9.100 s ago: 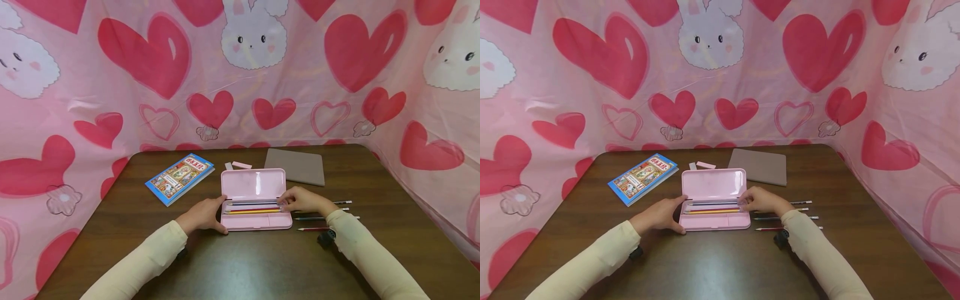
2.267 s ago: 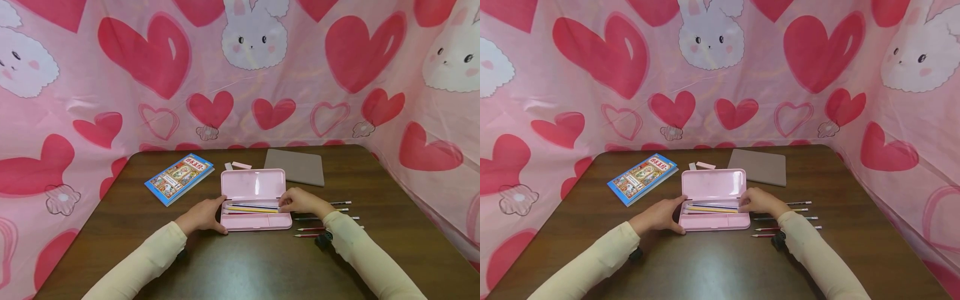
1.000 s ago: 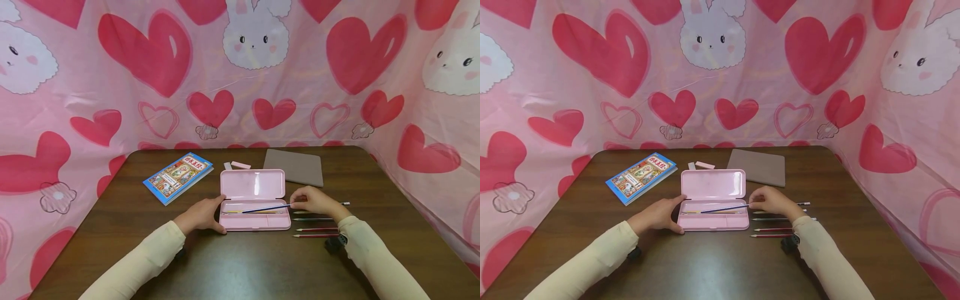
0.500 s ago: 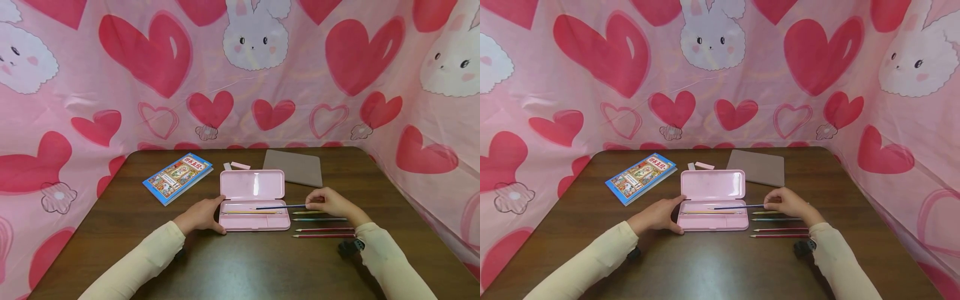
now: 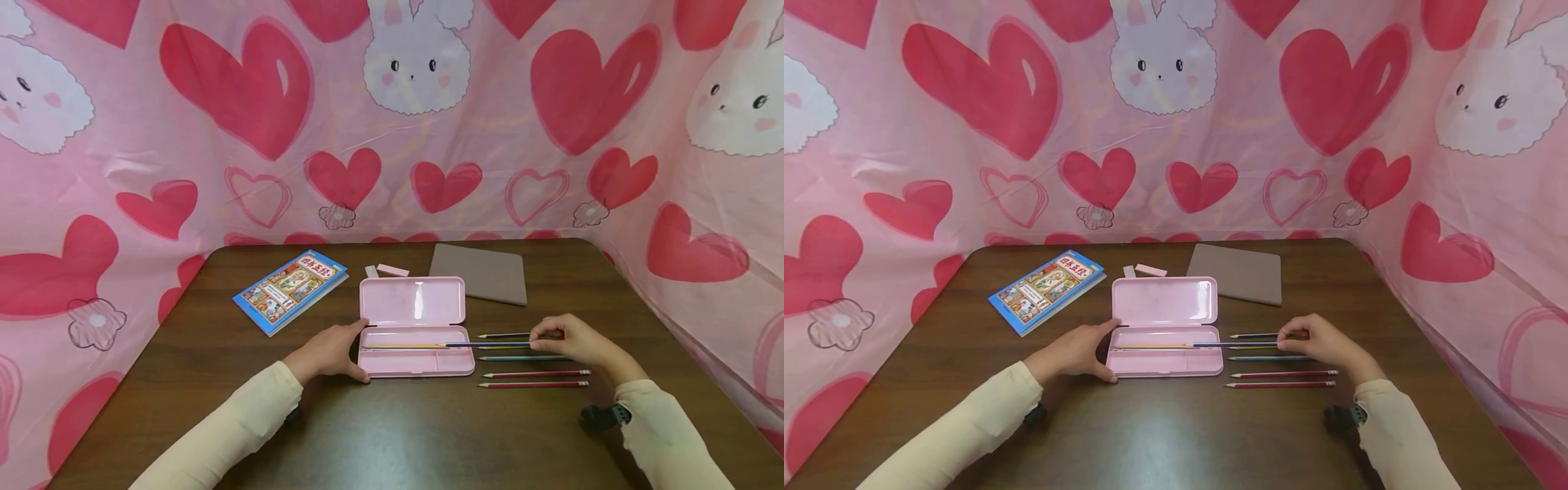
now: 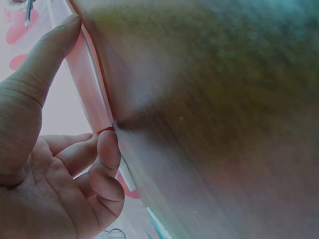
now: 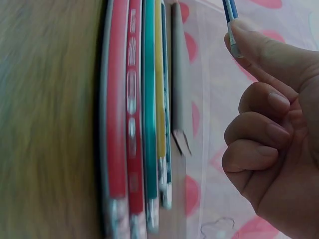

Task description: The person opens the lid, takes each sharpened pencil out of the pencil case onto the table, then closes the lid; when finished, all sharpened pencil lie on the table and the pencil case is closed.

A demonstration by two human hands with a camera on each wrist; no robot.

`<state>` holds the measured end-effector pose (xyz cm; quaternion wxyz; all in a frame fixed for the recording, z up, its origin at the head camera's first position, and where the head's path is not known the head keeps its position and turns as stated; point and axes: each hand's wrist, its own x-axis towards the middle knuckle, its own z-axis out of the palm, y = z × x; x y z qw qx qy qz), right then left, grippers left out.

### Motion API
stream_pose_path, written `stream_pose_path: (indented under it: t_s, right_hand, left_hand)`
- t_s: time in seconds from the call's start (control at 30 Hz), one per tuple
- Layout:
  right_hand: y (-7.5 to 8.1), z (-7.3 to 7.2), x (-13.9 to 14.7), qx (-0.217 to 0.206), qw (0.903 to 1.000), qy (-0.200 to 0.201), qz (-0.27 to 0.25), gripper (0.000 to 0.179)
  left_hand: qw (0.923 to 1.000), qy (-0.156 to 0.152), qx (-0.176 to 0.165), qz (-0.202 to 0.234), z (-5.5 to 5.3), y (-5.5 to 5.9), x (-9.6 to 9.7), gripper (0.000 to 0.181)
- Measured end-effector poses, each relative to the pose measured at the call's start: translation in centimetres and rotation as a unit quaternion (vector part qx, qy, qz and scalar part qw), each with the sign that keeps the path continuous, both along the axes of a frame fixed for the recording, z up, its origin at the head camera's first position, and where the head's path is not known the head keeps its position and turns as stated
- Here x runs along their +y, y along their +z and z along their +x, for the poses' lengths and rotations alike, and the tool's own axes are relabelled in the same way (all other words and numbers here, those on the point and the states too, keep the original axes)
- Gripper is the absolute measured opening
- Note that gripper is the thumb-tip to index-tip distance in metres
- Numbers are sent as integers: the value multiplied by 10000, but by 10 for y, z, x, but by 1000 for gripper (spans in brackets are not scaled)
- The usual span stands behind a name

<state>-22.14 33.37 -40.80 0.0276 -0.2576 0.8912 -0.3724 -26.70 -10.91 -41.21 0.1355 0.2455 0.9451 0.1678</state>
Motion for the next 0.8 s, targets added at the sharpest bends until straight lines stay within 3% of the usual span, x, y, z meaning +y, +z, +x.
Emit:
stream_pose_path:
  t_s: [0.17, 0.33, 0.8]
  right_hand:
    - [-1, 9, 16, 15, 9999, 65, -93, 4]
    - [-5, 18, 33, -40, 9987, 404, -318, 5]
    - [-14, 31, 60, -675, 9869, 1315, -647, 14]
  left_hand:
    - [10000, -50, -7, 27, 0, -1, -1, 104]
    - [10000, -54, 24, 6, 0, -1, -1, 105]
    - [10000, -29, 38, -11, -2, -2, -1, 105]
